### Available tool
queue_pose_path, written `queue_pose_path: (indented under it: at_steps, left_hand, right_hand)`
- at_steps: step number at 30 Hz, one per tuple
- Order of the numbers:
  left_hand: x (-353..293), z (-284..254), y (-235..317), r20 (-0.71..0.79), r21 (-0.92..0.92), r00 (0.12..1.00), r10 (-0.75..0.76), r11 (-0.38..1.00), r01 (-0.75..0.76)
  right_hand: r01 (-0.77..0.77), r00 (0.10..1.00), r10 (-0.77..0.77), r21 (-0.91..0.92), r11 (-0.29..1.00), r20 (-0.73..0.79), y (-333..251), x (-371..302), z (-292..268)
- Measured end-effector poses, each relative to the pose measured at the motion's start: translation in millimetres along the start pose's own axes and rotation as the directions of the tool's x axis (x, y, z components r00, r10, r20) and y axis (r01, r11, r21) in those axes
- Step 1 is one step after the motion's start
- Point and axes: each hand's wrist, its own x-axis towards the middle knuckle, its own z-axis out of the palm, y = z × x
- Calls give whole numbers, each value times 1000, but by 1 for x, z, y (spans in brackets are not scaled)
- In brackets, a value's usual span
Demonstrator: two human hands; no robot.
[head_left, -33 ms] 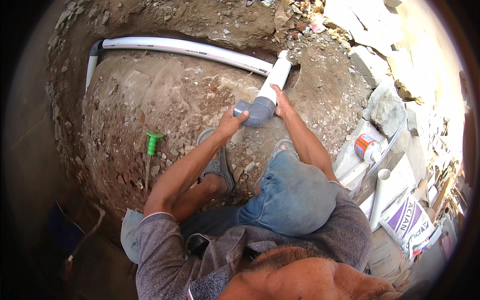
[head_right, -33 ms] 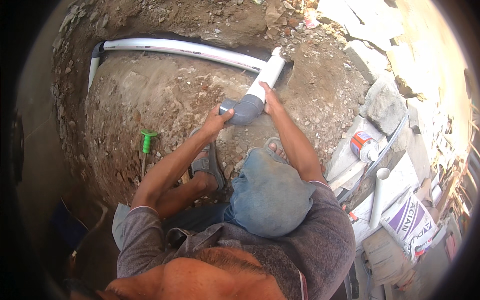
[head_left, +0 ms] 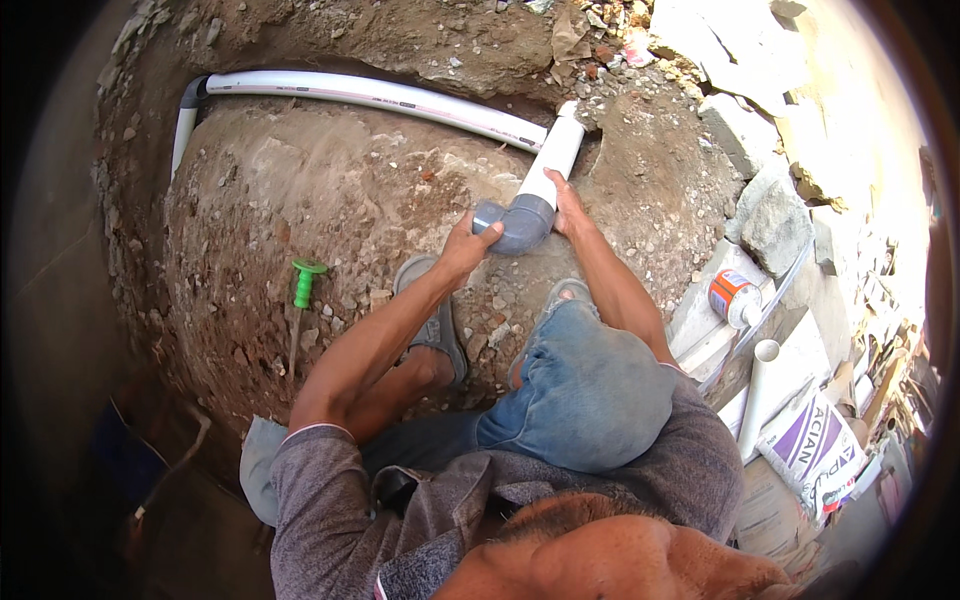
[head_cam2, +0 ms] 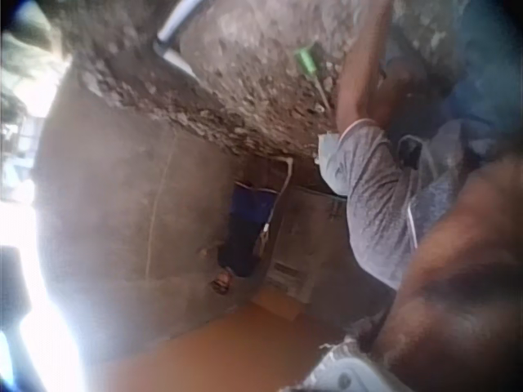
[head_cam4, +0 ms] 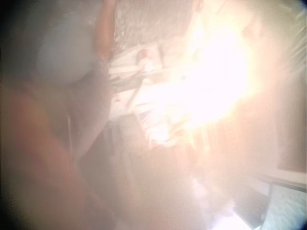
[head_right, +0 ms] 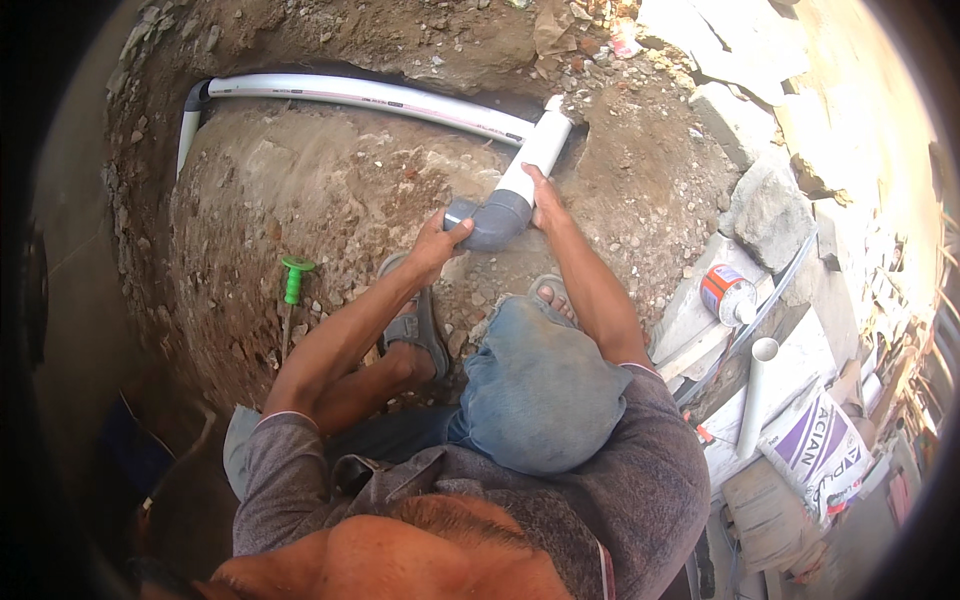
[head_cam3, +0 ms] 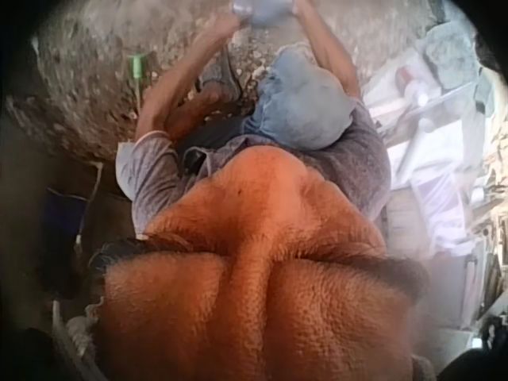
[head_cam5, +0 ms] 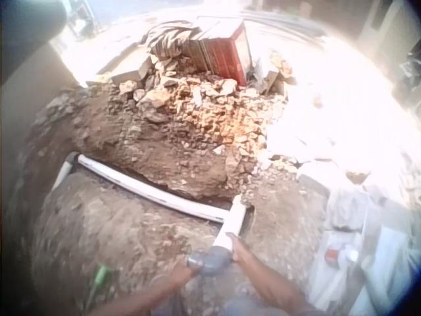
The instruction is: The person applies solvent cement to a PVC pipe and a connector, joins them together, and then positions the assembly into a trench in the dirt.
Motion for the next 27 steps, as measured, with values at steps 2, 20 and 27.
queue_pose_path:
  at_steps: [2,20,27]
  left_hand:
    - [0,7,-10,1,-2,999,39,999,-39]
    - [-25,-37,-6,85,96,996,33,995,-41]
    - [-26,-44,2,71,115,997,42,992,-50]
  right_hand:
    - [-18,999,18,-12,1000,31,-2,-6,-2]
    - [-14,996,12,24,1000,91,22,-38,21]
    - [-101,984,96,28,994,148,18,-37,32]
